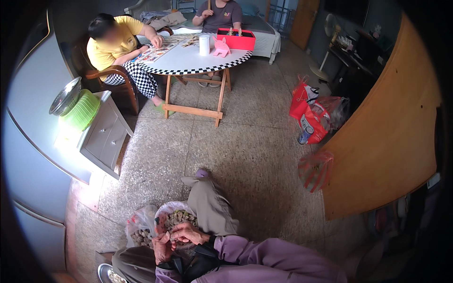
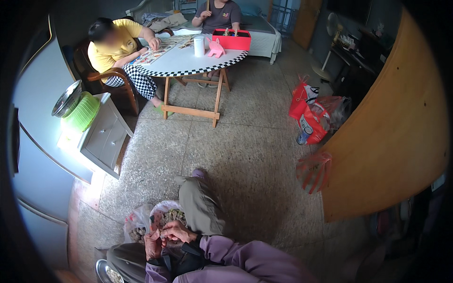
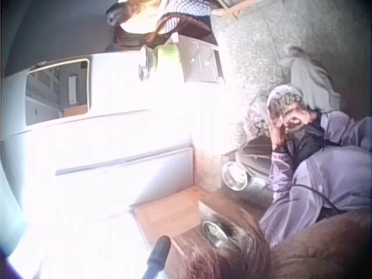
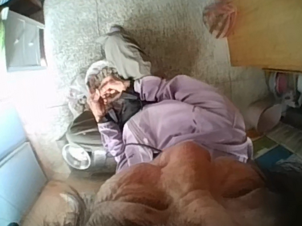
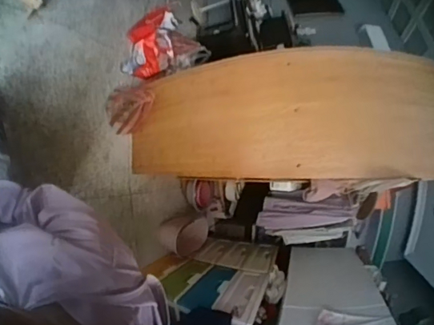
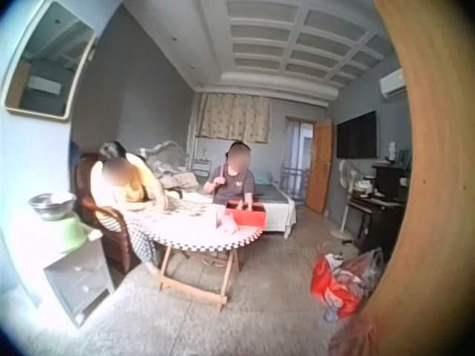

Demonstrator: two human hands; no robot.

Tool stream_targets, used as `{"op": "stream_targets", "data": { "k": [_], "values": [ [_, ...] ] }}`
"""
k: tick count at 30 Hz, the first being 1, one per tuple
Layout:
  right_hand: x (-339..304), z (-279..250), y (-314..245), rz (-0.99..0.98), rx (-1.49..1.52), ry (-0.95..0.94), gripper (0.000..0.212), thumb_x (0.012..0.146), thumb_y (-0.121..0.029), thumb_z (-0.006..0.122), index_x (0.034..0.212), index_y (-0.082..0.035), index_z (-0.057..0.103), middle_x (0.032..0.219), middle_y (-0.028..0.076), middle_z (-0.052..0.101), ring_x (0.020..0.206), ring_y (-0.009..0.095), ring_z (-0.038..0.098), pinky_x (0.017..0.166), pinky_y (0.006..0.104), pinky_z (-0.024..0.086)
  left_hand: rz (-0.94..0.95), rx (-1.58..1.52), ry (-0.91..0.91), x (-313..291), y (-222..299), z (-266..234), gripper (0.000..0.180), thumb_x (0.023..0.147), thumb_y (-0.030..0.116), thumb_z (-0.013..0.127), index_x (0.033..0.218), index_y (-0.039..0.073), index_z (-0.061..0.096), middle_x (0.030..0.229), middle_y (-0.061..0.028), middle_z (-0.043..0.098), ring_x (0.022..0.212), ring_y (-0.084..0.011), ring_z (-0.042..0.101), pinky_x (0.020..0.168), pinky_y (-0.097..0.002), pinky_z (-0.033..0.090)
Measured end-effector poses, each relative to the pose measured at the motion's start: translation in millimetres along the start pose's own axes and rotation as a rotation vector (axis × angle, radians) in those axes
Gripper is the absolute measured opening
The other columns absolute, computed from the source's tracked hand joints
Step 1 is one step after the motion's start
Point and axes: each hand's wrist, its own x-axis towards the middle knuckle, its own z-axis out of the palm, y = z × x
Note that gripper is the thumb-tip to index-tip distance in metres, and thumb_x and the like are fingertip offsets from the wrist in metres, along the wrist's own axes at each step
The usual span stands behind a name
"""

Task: The person peels walnuts by hand, removing the shells and placing the kernels into a bowl.

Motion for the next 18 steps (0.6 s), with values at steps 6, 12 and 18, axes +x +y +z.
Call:
{"op": "stream_targets", "data": {
  "k": [6, 12, 18],
  "values": [
    [-0.1, -6.0, 4.0, 0.029, 0.029, 0.019, 0.023, 0.086, -0.011, 0.066, 0.102, 0.005, 0.062, 0.076, 0.005, 0.061, 0.059, 0.006, 0.05, 0.046, 0.0195, 0.032, -0.042, 0.015, 0.055, -4.7, 0.8, 6.5, 0.029, 0.086, 0.024, 0.069, 0.081, -0.004, 0.065, 0.064, -0.0101, 0.063, 0.047, -0.0169, 0.058, 0.041, -0.0269, 0.044],
    [0.9, 12.6, -2.6, 0.0, 0.223, 0.03, 0.018, 0.086, -0.006, 0.061, 0.105, -0.003, 0.062, 0.075, 0.004, 0.06, 0.052, 0.007, 0.044, 0.046, 0.0214, 0.03, -0.025, -0.157, 0.104, -11.8, 4.4, -1.0, 0.015, 0.091, 0.011, 0.057, 0.088, -0.003, 0.063, 0.072, -0.0103, 0.063, 0.053, -0.0176, 0.058, 0.045, -0.0273, 0.045],
    [2.9, 4.7, -4.0, 0.008, 0.241, 0.06, 0.019, 0.09, -0.01, 0.06, 0.106, 0.0, 0.064, 0.084, 0.002, 0.065, 0.062, 0.006, 0.053, 0.05, 0.0189, 0.036, -0.055, -0.123, 0.08, -9.1, 8.8, 1.4, 0.02, 0.092, 0.02, 0.062, 0.088, 0.0, 0.064, 0.069, -0.0052, 0.063, 0.053, -0.0129, 0.057, 0.048, -0.0246, 0.044]
  ]
}}
